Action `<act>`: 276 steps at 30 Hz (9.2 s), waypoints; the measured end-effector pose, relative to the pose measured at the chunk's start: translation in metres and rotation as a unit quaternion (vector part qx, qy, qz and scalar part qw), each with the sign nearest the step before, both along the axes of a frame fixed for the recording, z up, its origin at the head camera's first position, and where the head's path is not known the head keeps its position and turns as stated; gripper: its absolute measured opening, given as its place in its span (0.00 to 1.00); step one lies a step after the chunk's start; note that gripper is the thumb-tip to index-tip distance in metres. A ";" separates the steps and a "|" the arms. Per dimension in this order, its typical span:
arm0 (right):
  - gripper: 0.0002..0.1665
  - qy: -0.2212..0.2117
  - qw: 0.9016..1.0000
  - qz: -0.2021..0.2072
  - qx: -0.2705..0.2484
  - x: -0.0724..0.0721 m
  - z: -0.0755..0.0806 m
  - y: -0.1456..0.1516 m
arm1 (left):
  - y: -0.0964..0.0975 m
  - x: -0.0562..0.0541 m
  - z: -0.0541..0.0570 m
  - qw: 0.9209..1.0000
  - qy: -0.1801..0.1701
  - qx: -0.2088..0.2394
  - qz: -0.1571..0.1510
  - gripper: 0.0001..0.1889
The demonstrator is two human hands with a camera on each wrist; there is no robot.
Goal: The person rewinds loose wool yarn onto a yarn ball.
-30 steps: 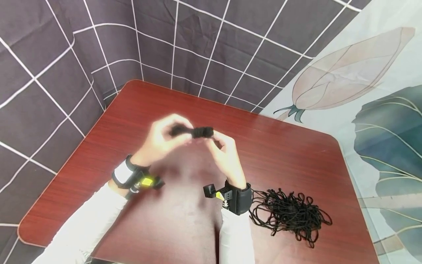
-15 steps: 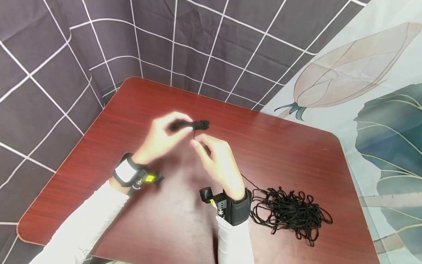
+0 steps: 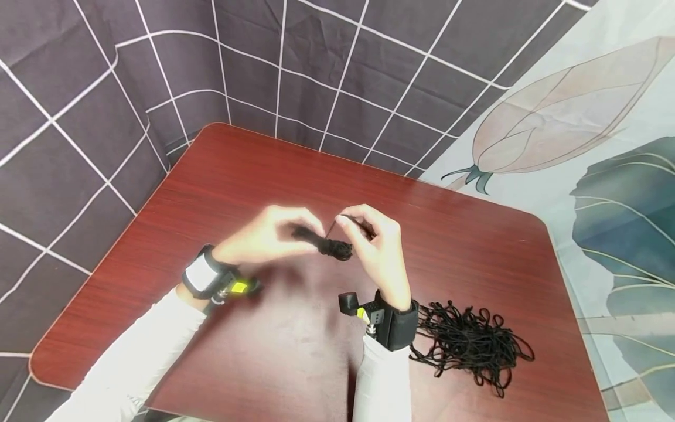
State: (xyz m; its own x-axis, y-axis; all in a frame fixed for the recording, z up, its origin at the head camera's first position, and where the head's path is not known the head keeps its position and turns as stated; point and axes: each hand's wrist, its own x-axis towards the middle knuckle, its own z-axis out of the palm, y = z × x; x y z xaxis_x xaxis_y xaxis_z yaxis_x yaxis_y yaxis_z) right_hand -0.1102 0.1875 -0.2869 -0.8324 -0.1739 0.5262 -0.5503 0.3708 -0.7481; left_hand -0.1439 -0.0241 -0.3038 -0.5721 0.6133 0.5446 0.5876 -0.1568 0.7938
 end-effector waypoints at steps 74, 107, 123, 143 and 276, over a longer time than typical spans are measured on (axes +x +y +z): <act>0.04 0.104 0.993 -0.022 0.054 0.017 0.018 -0.019 | -0.002 -0.023 -0.027 0.987 0.094 0.000 0.127 0.10; 0.08 0.009 0.986 0.069 0.150 -0.004 -0.013 -0.025 | -0.012 0.001 0.011 0.977 0.034 0.116 0.175 0.12; 0.05 0.111 0.992 -0.006 0.063 0.018 0.013 -0.032 | -0.008 -0.002 0.005 0.983 0.084 0.051 0.153 0.12; 0.05 -0.072 0.996 0.054 -0.012 0.006 0.006 -0.016 | -0.009 -0.014 -0.016 0.993 -0.014 0.114 0.011 0.13; 0.09 0.048 0.998 0.044 0.018 0.010 0.013 -0.015 | -0.008 -0.005 -0.009 0.993 -0.006 0.116 -0.013 0.13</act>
